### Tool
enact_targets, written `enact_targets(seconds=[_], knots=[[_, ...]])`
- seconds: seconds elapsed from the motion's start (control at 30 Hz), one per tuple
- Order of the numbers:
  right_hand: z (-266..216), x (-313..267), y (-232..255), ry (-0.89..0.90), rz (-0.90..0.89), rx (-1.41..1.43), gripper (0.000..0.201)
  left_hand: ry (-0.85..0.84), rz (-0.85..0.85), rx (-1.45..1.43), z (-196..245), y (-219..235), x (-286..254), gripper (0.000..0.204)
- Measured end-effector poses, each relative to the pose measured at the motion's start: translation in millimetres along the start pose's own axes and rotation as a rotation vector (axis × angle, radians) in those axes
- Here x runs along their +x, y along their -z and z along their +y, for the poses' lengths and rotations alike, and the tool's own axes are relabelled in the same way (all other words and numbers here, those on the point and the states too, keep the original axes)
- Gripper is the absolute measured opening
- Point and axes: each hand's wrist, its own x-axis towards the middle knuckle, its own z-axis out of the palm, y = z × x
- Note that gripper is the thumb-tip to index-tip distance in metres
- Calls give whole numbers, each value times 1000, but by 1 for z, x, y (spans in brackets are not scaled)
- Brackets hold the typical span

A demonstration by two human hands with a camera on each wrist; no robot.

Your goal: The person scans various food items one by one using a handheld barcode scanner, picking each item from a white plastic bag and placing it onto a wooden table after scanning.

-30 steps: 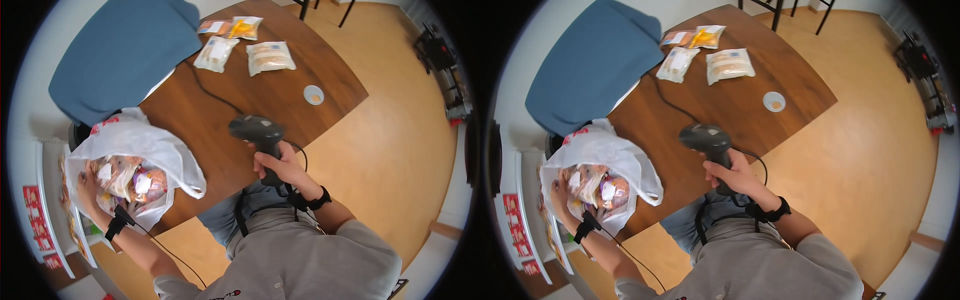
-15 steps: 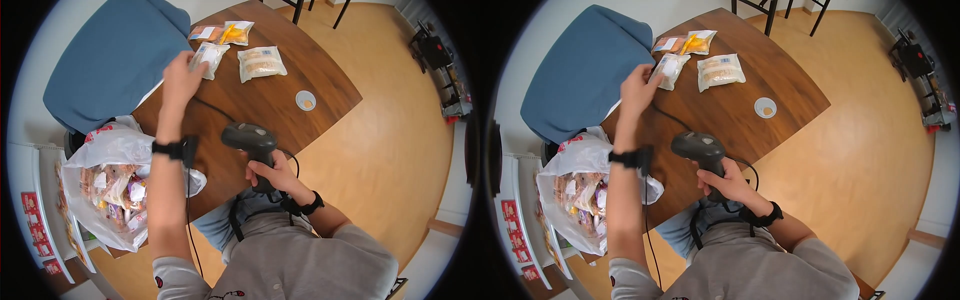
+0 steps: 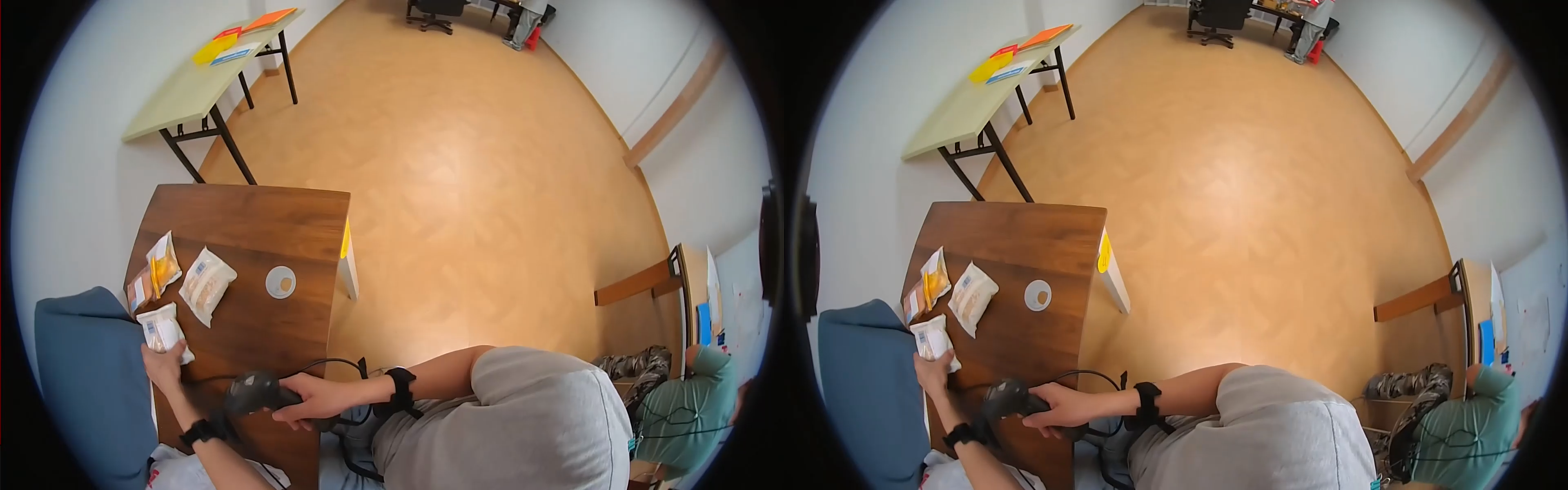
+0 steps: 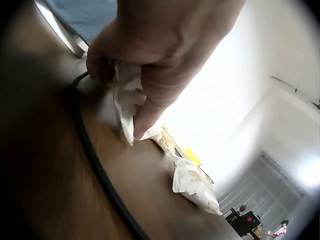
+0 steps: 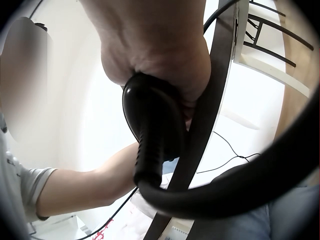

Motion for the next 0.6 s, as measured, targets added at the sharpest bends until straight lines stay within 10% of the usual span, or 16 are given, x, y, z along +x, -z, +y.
enact_targets(seconds=[0.3, 0.6], knots=[[-2, -3, -3, 30, -7, -32, 26, -251, 12, -379, -8, 69, -92, 45], [-36, -11, -24, 267, 80, -752, 33, -12, -32, -105, 35, 111, -204, 52]])
